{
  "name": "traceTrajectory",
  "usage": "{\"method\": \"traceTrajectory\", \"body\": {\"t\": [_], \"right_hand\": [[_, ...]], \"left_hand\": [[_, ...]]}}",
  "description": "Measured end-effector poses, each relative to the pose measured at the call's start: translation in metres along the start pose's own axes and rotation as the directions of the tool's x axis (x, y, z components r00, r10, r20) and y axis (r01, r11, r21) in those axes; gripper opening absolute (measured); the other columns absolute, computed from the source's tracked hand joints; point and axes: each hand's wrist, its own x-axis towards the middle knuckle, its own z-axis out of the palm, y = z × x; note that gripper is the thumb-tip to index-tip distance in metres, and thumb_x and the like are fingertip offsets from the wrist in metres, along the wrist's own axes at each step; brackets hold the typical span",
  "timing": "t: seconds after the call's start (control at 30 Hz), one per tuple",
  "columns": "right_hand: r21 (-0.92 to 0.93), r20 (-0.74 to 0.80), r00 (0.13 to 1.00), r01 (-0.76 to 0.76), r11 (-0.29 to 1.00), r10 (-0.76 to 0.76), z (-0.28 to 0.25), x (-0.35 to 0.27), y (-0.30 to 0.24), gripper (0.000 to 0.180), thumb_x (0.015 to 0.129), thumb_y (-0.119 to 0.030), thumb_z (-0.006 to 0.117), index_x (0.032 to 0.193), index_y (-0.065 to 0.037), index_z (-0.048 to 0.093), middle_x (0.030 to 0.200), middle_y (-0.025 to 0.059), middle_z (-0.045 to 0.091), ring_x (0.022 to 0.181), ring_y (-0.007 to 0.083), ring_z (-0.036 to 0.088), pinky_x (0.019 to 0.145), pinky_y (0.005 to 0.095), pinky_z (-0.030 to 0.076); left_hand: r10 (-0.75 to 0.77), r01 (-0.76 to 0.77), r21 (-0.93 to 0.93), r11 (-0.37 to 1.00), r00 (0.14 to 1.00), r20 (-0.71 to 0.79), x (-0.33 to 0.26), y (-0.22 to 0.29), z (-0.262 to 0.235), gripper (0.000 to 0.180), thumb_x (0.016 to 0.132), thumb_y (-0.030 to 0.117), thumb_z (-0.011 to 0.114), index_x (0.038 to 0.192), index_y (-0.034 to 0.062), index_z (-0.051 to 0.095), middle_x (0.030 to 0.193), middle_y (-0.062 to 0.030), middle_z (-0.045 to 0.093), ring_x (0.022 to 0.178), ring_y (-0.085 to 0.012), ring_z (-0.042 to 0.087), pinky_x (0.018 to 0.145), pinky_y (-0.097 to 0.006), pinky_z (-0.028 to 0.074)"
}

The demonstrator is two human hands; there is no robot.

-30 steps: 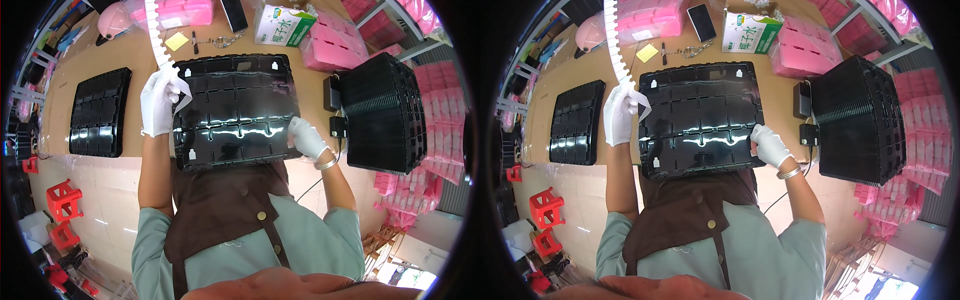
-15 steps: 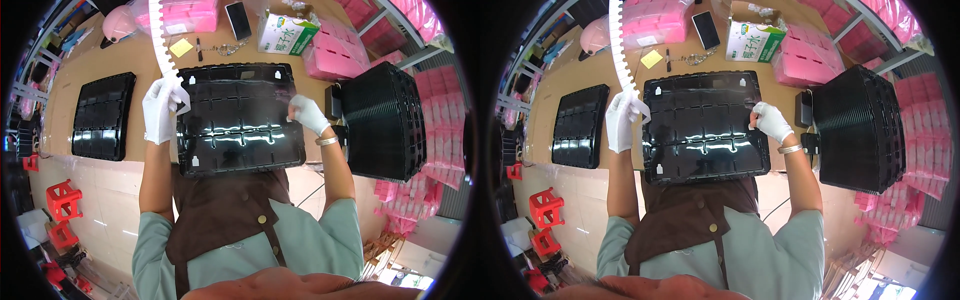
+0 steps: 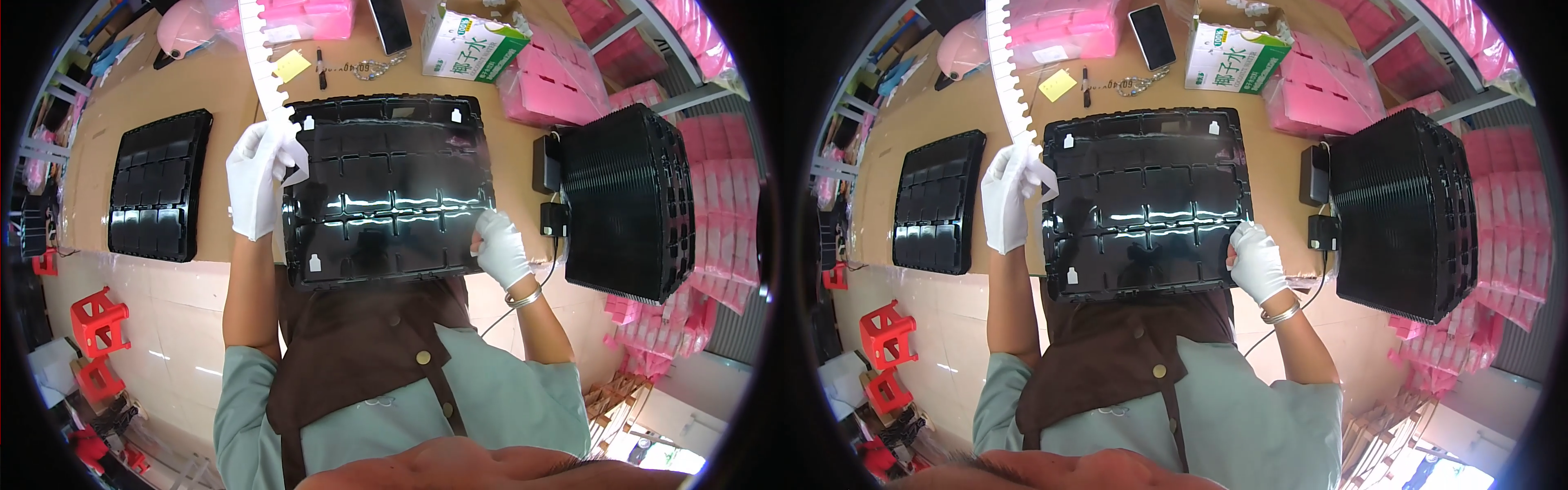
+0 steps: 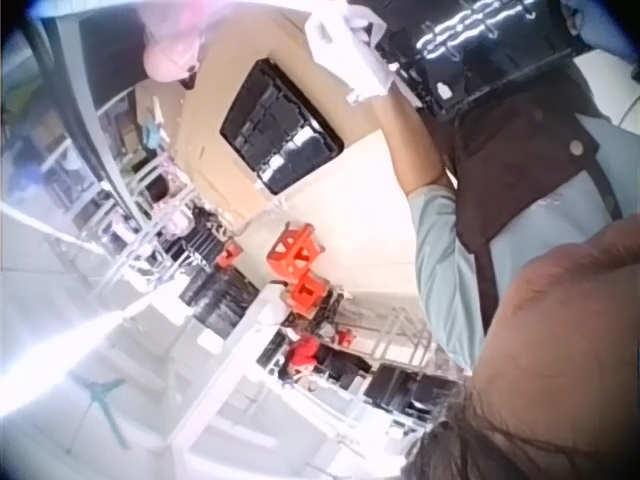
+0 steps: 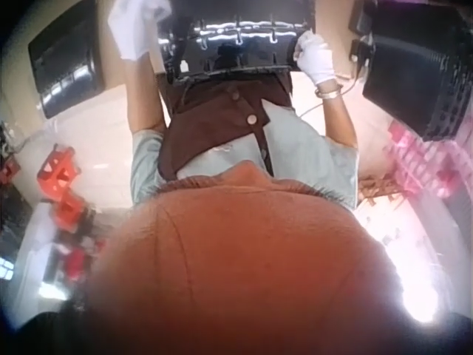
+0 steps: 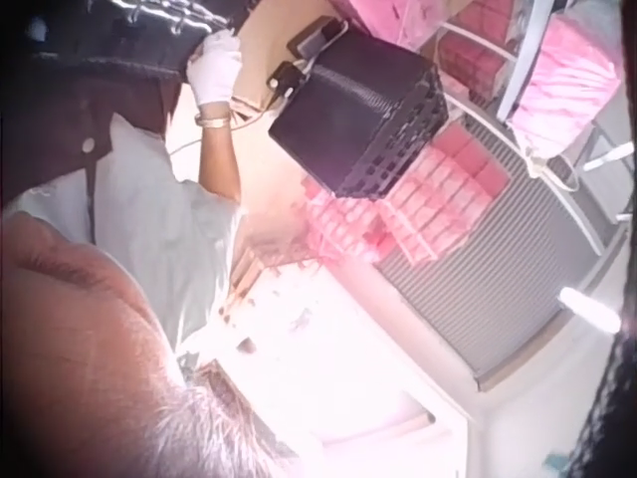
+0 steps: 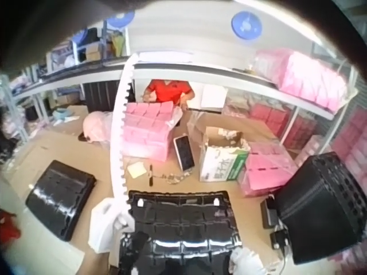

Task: The person assembles black plastic trays by hand, inserting pink foam padding and divider strips into each tray.

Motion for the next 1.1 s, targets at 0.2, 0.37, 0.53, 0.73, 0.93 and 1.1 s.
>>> {"method": "traceTrajectory", "body": {"t": [0.2,0.37,0.53,0.73,0.93,1.1], "right_hand": [[0.091,0.032,0.994,0.097,0.991,-0.1,-0.008,0.0,0.013,0.018,0.059,0.004,0.068,0.067,-0.004,0.053,0.081,0.0116,0.056,0.084,0.0322,0.056,0.071,0.04,0.047],[0.323,0.159,0.965,0.15,0.934,-0.21,-0.021,-0.008,0.027,0.022,0.059,0.011,0.067,0.072,-0.001,0.054,0.083,0.0116,0.056,0.085,0.0331,0.052,0.072,0.038,0.044],[0.713,0.167,0.983,-0.066,0.698,-0.078,-0.022,0.015,0.038,0.016,0.067,0.011,0.063,0.076,-0.001,0.057,0.076,0.0124,0.057,0.074,0.0277,0.059,0.067,0.0342,0.048],[0.594,-0.275,0.939,-0.004,0.805,0.208,-0.002,0.139,0.048,0.007,0.079,0.002,0.057,0.079,-0.004,0.059,0.069,0.0134,0.062,0.071,0.0236,0.067,0.067,0.0336,0.053],[-0.111,-0.318,0.946,-0.106,0.988,0.066,0.002,0.206,0.046,0.01,0.076,-0.016,0.063,0.083,-0.009,0.066,0.083,0.0129,0.069,0.083,0.0322,0.065,0.074,0.0404,0.051],[0.025,0.003,0.999,-0.048,0.999,0.048,-0.008,0.218,0.069,0.012,0.076,-0.015,0.064,0.086,-0.01,0.068,0.082,0.0138,0.068,0.083,0.0323,0.065,0.074,0.0404,0.051]], "left_hand": [[-0.032,0.032,-0.043,0.999,0.999,0.002,-0.002,-0.004,0.007,0.019,0.093,0.021,0.06,0.094,0.0028,0.065,0.066,0.0034,0.058,0.054,0.0013,0.043,0.05,-0.015,0.029],[0.043,-0.043,0.008,0.999,0.999,-0.019,-0.004,-0.001,0.004,0.02,0.093,0.022,0.059,0.096,0.0024,0.066,0.065,0.0039,0.057,0.055,0.0013,0.042,0.05,-0.015,0.028],[0.048,-0.046,0.075,0.996,0.999,-0.02,0.001,0.002,-0.002,0.021,0.094,0.022,0.058,0.098,0.0028,0.066,0.071,0.0032,0.059,0.059,0.0003,0.045,0.053,-0.015,0.031],[0.095,-0.093,0.12,0.988,0.995,-0.018,0.001,-0.004,0.006,0.023,0.097,0.02,0.052,0.101,0.0002,0.064,0.091,-0.0027,0.065,0.083,-0.0074,0.057,0.073,-0.022,0.044],[-0.146,0.149,-0.004,0.989,0.975,0.17,-0.017,-0.006,-0.004,0.041,0.099,0.037,0.047,0.115,0.0006,0.057,0.084,-0.0061,0.062,0.071,-0.0118,0.061,0.067,-0.024,0.048],[-0.154,0.154,0.008,0.988,0.977,0.149,-0.033,-0.032,-0.034,0.039,0.1,0.032,0.047,0.122,0.0007,0.055,0.085,-0.0062,0.063,0.072,-0.0114,0.062,0.069,-0.026,0.05]]}}
